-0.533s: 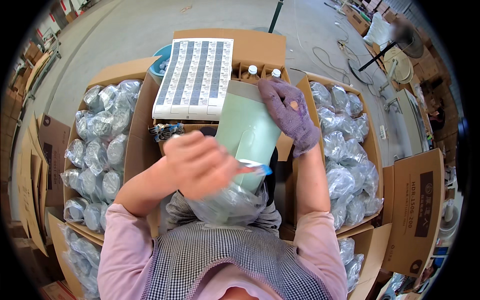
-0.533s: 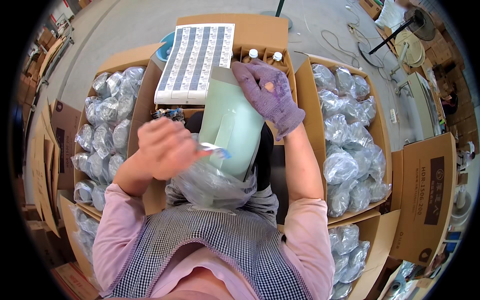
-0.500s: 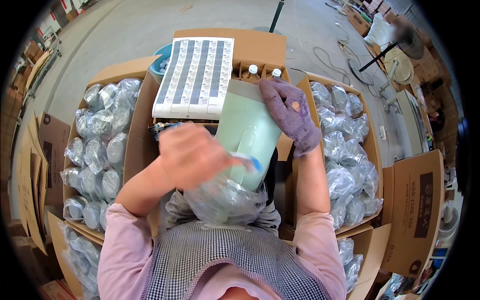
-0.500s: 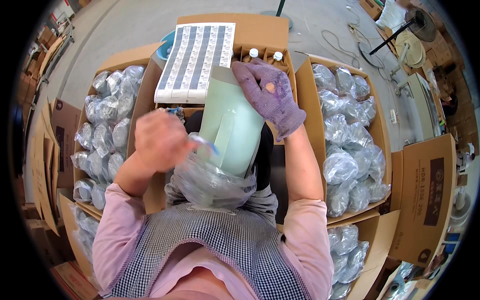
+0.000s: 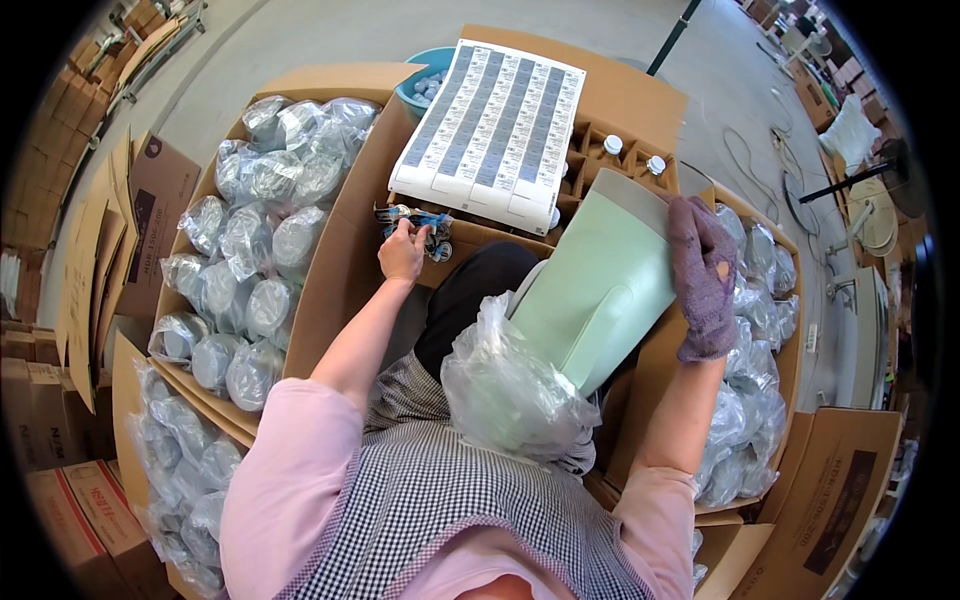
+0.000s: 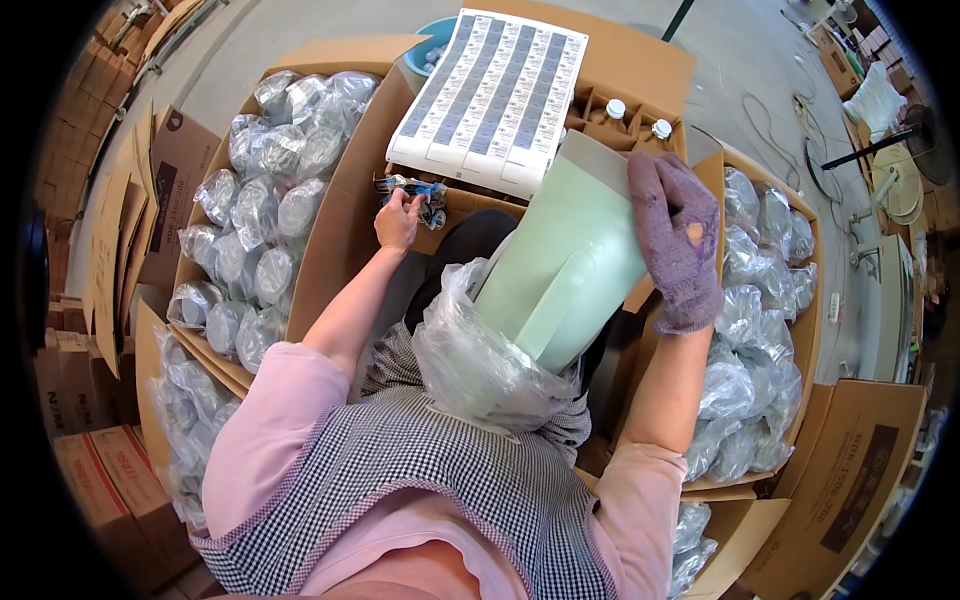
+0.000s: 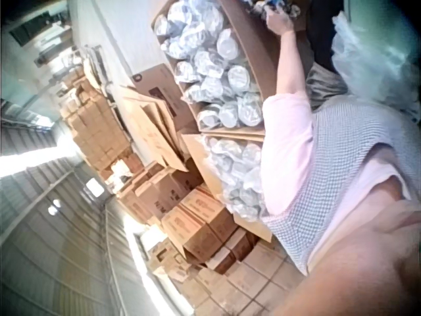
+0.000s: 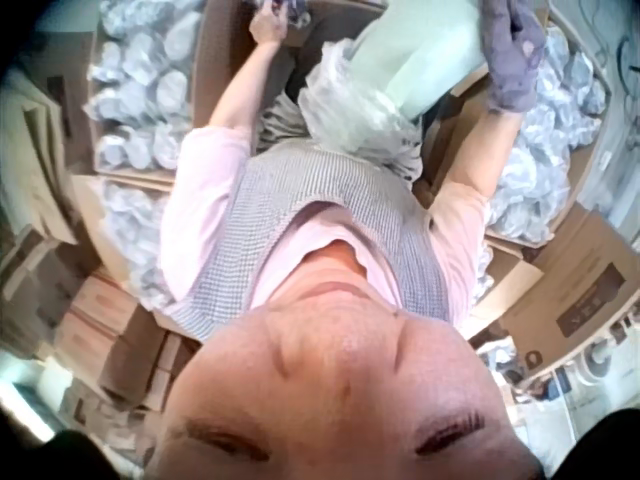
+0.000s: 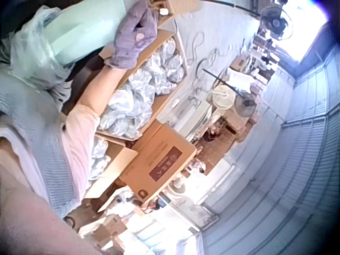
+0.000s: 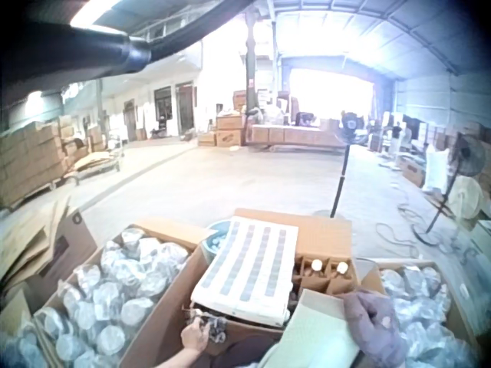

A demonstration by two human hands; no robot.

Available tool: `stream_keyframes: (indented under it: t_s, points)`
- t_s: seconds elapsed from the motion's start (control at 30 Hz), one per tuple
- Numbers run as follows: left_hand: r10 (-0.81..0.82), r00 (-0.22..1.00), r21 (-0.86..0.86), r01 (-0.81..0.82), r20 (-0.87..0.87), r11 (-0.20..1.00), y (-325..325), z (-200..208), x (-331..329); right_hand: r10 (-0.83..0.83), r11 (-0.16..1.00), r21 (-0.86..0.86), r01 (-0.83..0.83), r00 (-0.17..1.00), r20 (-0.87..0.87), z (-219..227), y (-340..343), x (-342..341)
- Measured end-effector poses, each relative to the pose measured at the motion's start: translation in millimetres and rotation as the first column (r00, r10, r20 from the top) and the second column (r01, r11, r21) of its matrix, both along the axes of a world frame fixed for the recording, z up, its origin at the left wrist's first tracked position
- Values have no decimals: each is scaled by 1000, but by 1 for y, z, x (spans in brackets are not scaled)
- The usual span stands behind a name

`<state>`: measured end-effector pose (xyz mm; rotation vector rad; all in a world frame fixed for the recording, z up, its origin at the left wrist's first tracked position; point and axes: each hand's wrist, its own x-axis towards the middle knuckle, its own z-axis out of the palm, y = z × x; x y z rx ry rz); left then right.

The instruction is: The person assembles cylindrical containers by inserting inner liners into outer shells and securing lids. They handle plastic-wrapped containers, remove protective film, and place assembled units into cardboard boxes.

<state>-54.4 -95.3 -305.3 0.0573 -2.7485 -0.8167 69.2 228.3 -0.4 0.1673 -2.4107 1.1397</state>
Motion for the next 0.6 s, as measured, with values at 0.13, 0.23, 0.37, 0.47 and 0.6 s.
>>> stream_keyframes:
  t_s: [0.13,0.23,0.37,0.47,0.6]
  points:
    - [-2,994,-100,-9,-107,995,2,-9,-5,-56,994,-87,62,996,67,2,-2,1]
    - [-33,989,-187,6,-143,982,-1,-8,-5,-74,994,-72,81,993,96,1,-5,-2]
    - [-26,999,-165,19,-43,986,2,-3,-6,-116,992,-30,119,989,96,3,-11,-5]
    - [8,995,-33,-5,95,999,4,-1,-5,-113,991,-53,121,983,143,3,-8,-2]
    - [2,967,226,-62,255,972,-19,-34,-21,-131,989,-38,140,977,169,9,-16,-3]
